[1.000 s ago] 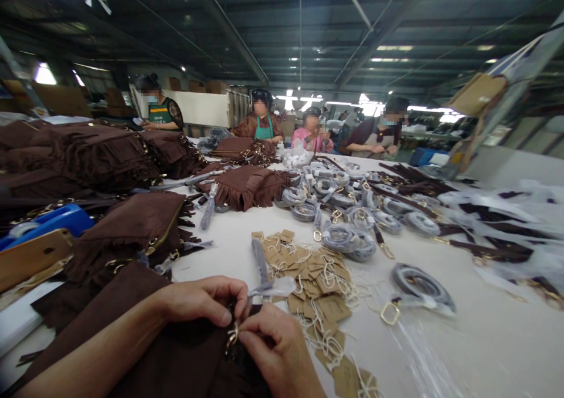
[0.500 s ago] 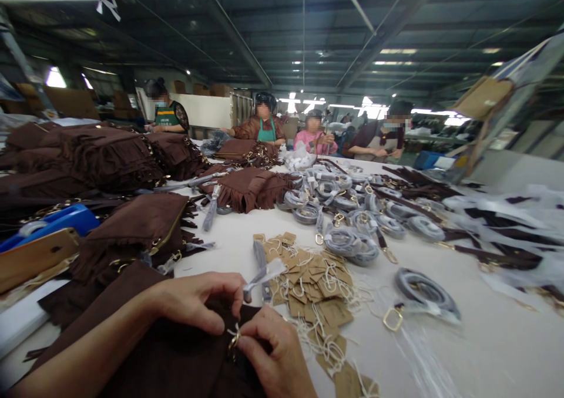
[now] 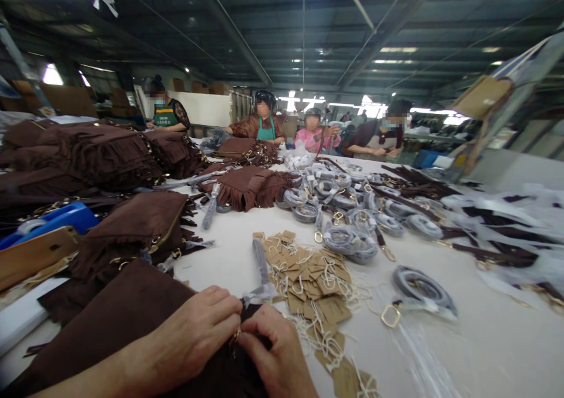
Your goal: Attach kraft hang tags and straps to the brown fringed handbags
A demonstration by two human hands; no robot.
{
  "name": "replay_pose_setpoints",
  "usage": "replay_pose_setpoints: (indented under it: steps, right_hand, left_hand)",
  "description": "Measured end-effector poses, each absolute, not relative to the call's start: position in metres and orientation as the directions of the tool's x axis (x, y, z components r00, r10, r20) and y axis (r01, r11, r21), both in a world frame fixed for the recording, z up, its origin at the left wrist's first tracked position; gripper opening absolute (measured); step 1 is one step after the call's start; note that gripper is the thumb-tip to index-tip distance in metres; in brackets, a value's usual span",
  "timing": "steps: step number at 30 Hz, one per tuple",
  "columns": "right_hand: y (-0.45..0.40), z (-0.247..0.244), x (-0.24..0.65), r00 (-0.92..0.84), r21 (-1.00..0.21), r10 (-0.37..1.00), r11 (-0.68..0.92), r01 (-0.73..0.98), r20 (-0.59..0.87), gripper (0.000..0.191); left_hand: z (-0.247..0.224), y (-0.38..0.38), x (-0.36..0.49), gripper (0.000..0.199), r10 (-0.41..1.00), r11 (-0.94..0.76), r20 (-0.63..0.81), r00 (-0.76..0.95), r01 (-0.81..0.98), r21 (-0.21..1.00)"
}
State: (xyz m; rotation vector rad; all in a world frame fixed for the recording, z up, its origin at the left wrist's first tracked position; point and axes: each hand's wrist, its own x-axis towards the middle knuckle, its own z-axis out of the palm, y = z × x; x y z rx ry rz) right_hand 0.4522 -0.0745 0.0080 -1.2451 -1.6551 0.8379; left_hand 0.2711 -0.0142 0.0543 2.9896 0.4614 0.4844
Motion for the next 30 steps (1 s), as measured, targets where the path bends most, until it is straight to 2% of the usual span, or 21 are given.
replay_pose_setpoints:
  steps: [1,3,5,9,13,18,21,23,26,28,29,30]
  right_hand:
    - [-0.075,0.011,0.453,-0.118,-0.893,0.967,0.253,0.372,0.225,0.016]
    - [-0.076,0.016,0.456,-0.116,-0.903,0.980,0.193,0.384,0.160,0.010]
    - [-0.076,0.018,0.461,-0.115,-0.917,0.990,0.123,0.378,0.085,0.016]
    - [-0.078,0.010,0.467,-0.128,-0.977,0.992,0.029,0.212,0.002,0.028]
    - [-0.080,0.007,0.461,-0.044,-0.979,0.998,0.055,0.196,0.048,0.036]
    - [-0.079,0.026,0.452,-0.030,-0.969,0.986,0.165,0.184,0.162,0.026]
    - [-0.077,0.031,0.453,0.017,-0.964,0.977,0.209,0.165,0.214,0.028]
    - [-0.077,0.029,0.456,0.036,-0.967,0.978,0.197,0.160,0.206,0.030]
    - [-0.076,0.022,0.459,0.063,-0.971,0.983,0.157,0.180,0.171,0.030]
    - [-0.076,0.018,0.459,0.071,-0.969,0.983,0.154,0.192,0.170,0.030]
    - [-0.076,0.017,0.458,0.072,-0.965,0.981,0.160,0.207,0.178,0.030]
    - [-0.076,0.016,0.457,0.079,-0.960,0.979,0.168,0.224,0.189,0.030]
  left_hand:
    - [0.055,-0.014,0.271,0.015,0.337,-0.938,0.297,0.893,0.294,0.181]
    - [0.060,-0.012,0.268,0.017,0.435,-0.874,0.311,0.845,0.314,0.371]
    - [0.069,-0.011,0.263,0.019,0.548,-0.771,0.333,0.768,0.308,0.558]
    - [0.082,-0.010,0.258,0.019,0.670,-0.622,0.336,0.662,0.254,0.741]
    - [0.090,-0.014,0.265,0.018,0.675,-0.593,0.324,0.663,0.227,0.772]
    - [0.104,-0.017,0.292,0.019,0.563,-0.693,0.406,0.719,0.144,0.707]
    - [0.105,-0.016,0.304,0.019,0.553,-0.680,0.408,0.727,0.110,0.725]
    - [0.099,-0.013,0.306,0.015,0.624,-0.614,0.370,0.688,0.138,0.777]
    - [0.084,-0.010,0.300,0.003,0.729,-0.466,0.203,0.654,0.256,0.847]
    - [0.074,-0.009,0.294,0.005,0.721,-0.420,0.114,0.683,0.300,0.856]
    - [0.070,-0.009,0.292,0.003,0.712,-0.418,0.101,0.695,0.304,0.856]
    - [0.067,-0.009,0.291,0.009,0.709,-0.420,0.101,0.698,0.303,0.855]
